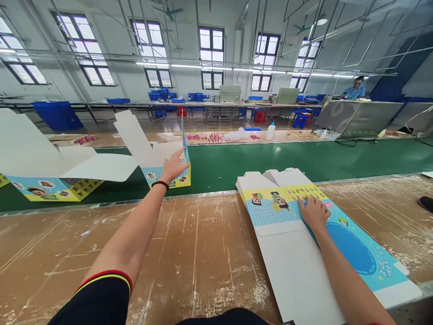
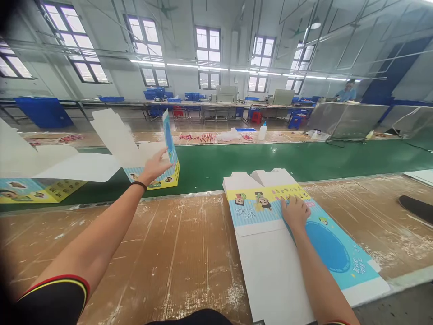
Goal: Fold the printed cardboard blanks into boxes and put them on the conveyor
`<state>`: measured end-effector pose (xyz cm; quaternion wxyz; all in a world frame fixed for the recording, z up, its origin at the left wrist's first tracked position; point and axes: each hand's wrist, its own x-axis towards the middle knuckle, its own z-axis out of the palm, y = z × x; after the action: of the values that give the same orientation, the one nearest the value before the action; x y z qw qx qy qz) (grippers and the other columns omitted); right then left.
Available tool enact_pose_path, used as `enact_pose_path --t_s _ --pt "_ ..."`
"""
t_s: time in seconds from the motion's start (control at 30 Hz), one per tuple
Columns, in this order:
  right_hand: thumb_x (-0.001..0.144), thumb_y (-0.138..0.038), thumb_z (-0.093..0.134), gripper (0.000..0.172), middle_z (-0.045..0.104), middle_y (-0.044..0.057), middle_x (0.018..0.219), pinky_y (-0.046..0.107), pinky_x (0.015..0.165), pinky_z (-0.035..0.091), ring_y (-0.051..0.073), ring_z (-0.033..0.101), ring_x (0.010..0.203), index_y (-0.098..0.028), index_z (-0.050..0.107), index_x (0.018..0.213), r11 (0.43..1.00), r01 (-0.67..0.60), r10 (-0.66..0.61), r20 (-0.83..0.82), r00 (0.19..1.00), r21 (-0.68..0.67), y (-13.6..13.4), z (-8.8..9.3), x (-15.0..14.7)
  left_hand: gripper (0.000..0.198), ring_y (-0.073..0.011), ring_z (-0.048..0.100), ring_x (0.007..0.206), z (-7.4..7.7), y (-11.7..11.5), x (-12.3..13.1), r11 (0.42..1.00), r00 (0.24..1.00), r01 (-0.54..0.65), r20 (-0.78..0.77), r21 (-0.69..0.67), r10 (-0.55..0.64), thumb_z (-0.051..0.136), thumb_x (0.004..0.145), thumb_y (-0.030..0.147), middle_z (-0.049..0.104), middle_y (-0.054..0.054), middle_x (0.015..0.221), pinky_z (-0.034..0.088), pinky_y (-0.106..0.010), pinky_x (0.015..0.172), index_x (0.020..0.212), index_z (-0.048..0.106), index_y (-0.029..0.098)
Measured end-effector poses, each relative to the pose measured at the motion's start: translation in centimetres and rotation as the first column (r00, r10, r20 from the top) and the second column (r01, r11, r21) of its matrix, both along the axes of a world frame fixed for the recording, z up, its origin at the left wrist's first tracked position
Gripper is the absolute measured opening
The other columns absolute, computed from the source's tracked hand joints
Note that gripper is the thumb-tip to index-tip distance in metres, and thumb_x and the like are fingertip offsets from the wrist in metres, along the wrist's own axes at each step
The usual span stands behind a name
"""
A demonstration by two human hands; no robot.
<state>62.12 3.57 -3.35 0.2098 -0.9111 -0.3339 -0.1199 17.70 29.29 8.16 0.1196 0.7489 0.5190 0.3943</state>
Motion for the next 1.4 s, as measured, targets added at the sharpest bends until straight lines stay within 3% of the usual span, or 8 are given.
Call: enact_pose_path --t_s 0.23,0.53,0.73,0.93,1.07,1.2,1.3,1.4 --pt "0.101 -0.037 0.041 0.042 0.058 0.023 0.140 0.056 0.105 0.041 0.038 0.051 0.132 -0.016 0.067 0.126 1.000 -0.007 0.007 0.038 0.999 0.002 0.0 -0.3 -0.2 0.036 -0.0447 0.042 0.144 -1.4 0.5 -1.6 0.998 0.901 -0.067 -0.427 0.022 0.070 0.064 0.073 0.031 0.056 -0.008 0.154 0.014 -0.076 0.119 0.106 0.079 0.031" --pt "0.101 -0.036 0.041 0.042 0.056 0.023 0.143 0.054 0.107 0.039 0.037 0.049 0.134 -0.014 0.066 0.127 0.999 0.002 -0.001 0.034 0.999 -0.032 -0.1 -0.2 -0.5 0.054 -0.0365 0.056 0.133 -0.3 0.9 -2.8 0.999 0.794 0.042 -0.608 0.028 -0.016 0.050 0.078 0.023 0.051 -0.010 0.158 0.028 -0.064 0.114 0.128 0.070 0.028" --pt "0.103 -0.035 0.041 0.042 0.056 0.024 0.144 0.054 0.106 0.038 0.036 0.048 0.134 -0.013 0.064 0.129 0.998 -0.038 0.039 0.008 0.999 -0.054 -0.2 0.1 -0.4 0.032 -0.0387 0.045 0.143 -0.1 -0.5 -2.8 0.998 0.853 -0.034 -0.518 0.057 0.059 0.056 0.078 0.026 0.059 -0.007 0.152 0.022 -0.068 0.117 0.102 0.077 0.029" --pt "0.104 -0.035 0.043 0.044 0.049 0.020 0.153 0.043 0.114 0.032 0.032 0.042 0.140 -0.012 0.058 0.139 0.979 -0.054 0.027 -0.138 0.990 -0.197 -0.5 3.2 -2.3 0.025 -0.0384 0.044 0.143 -0.7 -4.3 -1.4 0.959 0.974 0.063 -0.228 0.275 0.001 0.060 0.077 0.035 0.059 -0.010 0.144 0.022 -0.067 0.121 0.090 0.075 0.021" --pt "0.107 -0.041 0.040 0.048 0.046 0.018 0.155 0.043 0.115 0.032 0.031 0.039 0.143 -0.016 0.054 0.144 0.973 0.013 -0.069 -0.237 0.969 -0.229 -0.8 5.0 -0.1 0.034 -0.0318 0.066 0.114 -3.7 -9.2 2.6 0.958 0.958 0.286 0.031 -0.007 -0.286 0.061 0.070 0.046 0.072 -0.009 0.113 0.048 -0.055 0.109 0.091 0.076 0.024" --pt "0.107 -0.038 0.035 0.051 0.047 0.026 0.152 0.048 0.110 0.037 0.036 0.044 0.140 -0.008 0.053 0.144 0.955 0.131 -0.203 -0.264 0.943 -0.268 -1.7 6.3 3.2 0.057 -0.0314 0.072 0.103 -7.8 -15.7 7.9 0.710 0.857 0.510 0.359 -0.485 -0.370 0.069 0.062 0.053 0.077 -0.011 0.110 0.058 -0.049 0.095 0.108 0.075 0.019" --pt "0.107 -0.034 0.036 0.046 0.056 0.023 0.145 0.044 0.105 0.043 0.033 0.053 0.133 -0.010 0.060 0.139 0.949 0.129 -0.219 -0.310 0.925 -0.288 -1.9 6.8 4.7 0.070 -0.0339 0.071 0.110 -10.0 -19.0 11.6 0.488 0.757 0.650 0.553 -0.583 -0.347 0.077 0.058 0.054 0.075 -0.015 0.123 0.058 -0.048 0.096 0.117 0.073 0.017" --pt "0.106 -0.036 0.040 0.046 0.058 0.023 0.143 0.040 0.102 0.045 0.032 0.056 0.131 -0.010 0.060 0.139 0.949 0.127 -0.224 -0.334 0.916 -0.287 -1.4 7.0 5.2 0.072 -0.0366 0.070 0.114 -10.9 -20.4 13.9 0.377 0.668 0.738 0.688 -0.560 -0.284 0.080 0.053 0.056 0.076 -0.017 0.121 0.057 -0.050 0.098 0.113 0.075 0.017"
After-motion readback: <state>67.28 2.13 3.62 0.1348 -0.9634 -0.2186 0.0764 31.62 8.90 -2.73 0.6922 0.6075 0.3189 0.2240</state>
